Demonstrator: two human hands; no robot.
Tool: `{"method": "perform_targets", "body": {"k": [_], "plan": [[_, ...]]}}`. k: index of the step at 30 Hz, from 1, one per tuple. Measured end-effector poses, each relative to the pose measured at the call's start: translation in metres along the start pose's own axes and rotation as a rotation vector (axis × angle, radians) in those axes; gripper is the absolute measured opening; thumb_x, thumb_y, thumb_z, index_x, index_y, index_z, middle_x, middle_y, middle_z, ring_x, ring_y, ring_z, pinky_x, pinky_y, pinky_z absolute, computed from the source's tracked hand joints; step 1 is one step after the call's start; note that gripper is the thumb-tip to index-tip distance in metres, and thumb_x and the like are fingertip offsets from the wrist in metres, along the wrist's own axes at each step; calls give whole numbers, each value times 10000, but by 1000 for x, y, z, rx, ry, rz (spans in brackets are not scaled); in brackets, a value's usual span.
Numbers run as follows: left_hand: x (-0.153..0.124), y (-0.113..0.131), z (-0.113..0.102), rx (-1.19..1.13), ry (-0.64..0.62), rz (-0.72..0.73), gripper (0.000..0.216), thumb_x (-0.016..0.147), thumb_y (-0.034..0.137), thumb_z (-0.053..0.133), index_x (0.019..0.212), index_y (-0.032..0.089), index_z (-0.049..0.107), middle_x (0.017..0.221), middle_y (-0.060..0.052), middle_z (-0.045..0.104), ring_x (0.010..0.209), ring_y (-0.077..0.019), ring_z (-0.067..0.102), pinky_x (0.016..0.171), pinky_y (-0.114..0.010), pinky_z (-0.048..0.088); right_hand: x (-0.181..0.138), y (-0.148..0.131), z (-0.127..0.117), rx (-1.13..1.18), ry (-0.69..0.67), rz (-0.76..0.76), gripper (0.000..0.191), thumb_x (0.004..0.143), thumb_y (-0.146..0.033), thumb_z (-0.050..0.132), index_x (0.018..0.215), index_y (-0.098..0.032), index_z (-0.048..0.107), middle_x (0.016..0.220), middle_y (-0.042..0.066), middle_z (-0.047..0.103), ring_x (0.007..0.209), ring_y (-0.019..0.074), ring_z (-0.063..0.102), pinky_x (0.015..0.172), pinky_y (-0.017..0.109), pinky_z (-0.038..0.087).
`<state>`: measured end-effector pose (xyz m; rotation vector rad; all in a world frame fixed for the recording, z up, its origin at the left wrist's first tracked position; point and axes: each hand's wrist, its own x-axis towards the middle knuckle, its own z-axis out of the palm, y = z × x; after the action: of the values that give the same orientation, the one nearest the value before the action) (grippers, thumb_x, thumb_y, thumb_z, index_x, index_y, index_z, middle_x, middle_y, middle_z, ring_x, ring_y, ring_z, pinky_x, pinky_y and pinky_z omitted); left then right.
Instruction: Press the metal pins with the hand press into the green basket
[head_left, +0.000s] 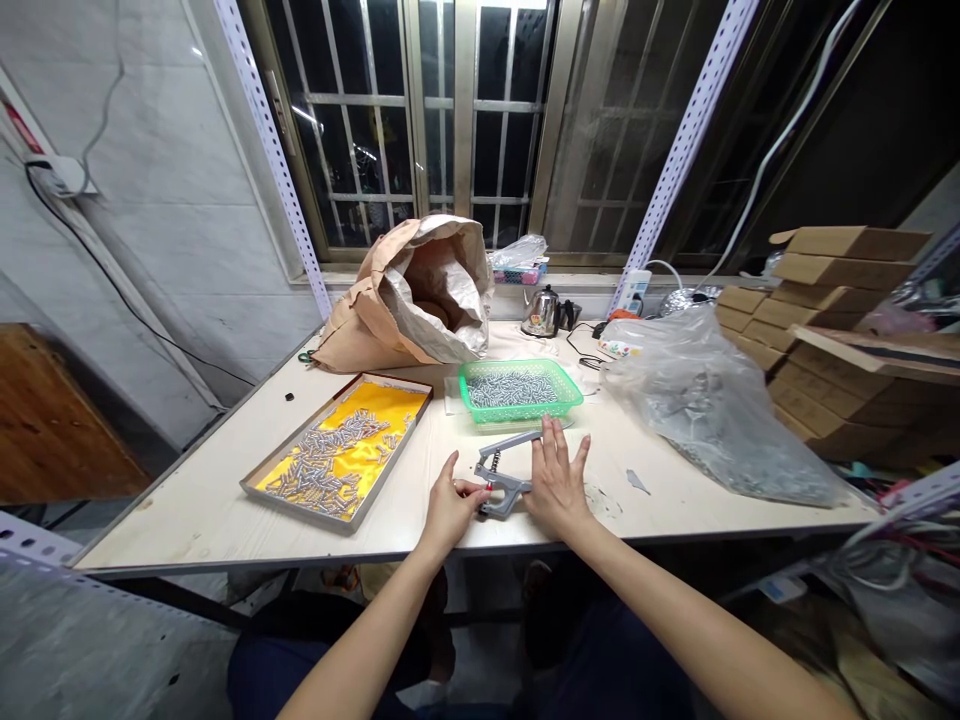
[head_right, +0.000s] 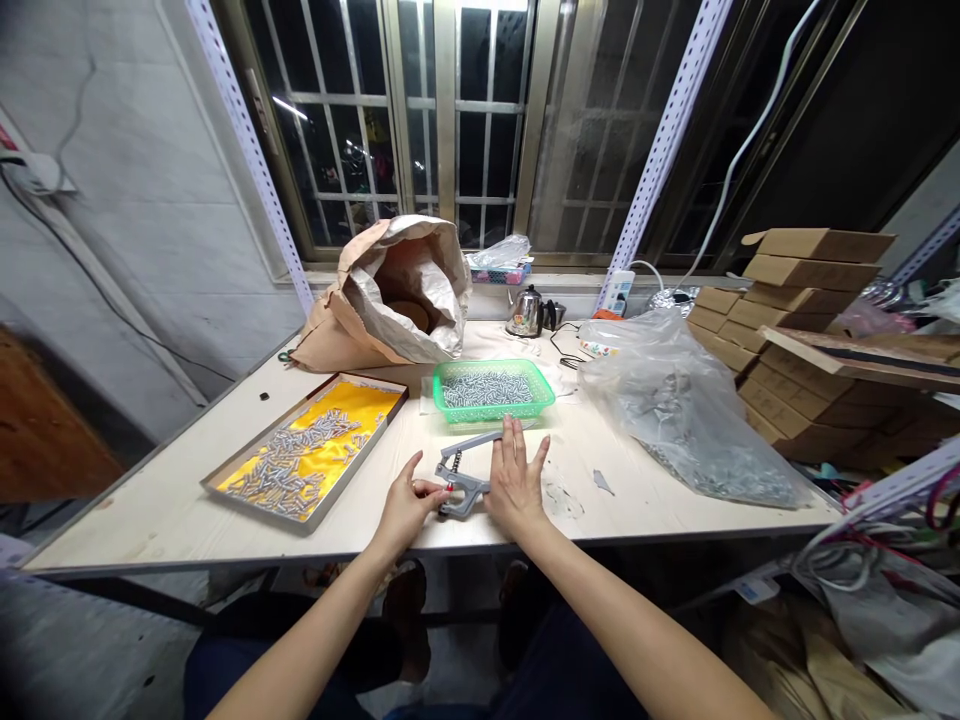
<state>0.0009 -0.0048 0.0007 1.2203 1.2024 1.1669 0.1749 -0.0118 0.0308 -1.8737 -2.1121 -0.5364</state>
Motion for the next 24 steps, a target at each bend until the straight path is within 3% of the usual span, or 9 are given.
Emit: {"method": "perform_targets", "body": {"k": [10,14,19,24], "plan": [[-7,12,0,299,-66,151,866,705,117,602,1443,90,149,684,21,654,660,-136,603,701,-252,456,-2,-2,0,-26,12,-21,689,663,-285,567,1274,2,431,1506,225,70,1396,306,-61,1031,649,-105],[-7,16,-2,371,-137,143,905,692,93,602,1455,128,116,658,44,643,658,-138,608,709,-254,455,-2,-3,0,-25,23,-32,693,672,-283,570,1281,10,417,1502,237,87,1396,306,-75,1033,642,-113],[-11,17,-3,346,-108,137,902,688,108,611,1449,121,128,670,38,650,667,-139,608,727,-264,456,-2,-4,4,-15,49,-50,670,678,-262,564,1274,6,419,1493,237,163,1394,310,-54,1043,627,-118],[-13,11,-3,221,-74,102,934,682,145,634,1451,103,107,631,48,621,632,-135,588,710,-266,453,0,-3,6,30,137,-101,543,681,-194,545,1203,-52,495,1426,207,351,1360,326,151,1067,612,-71]]}}
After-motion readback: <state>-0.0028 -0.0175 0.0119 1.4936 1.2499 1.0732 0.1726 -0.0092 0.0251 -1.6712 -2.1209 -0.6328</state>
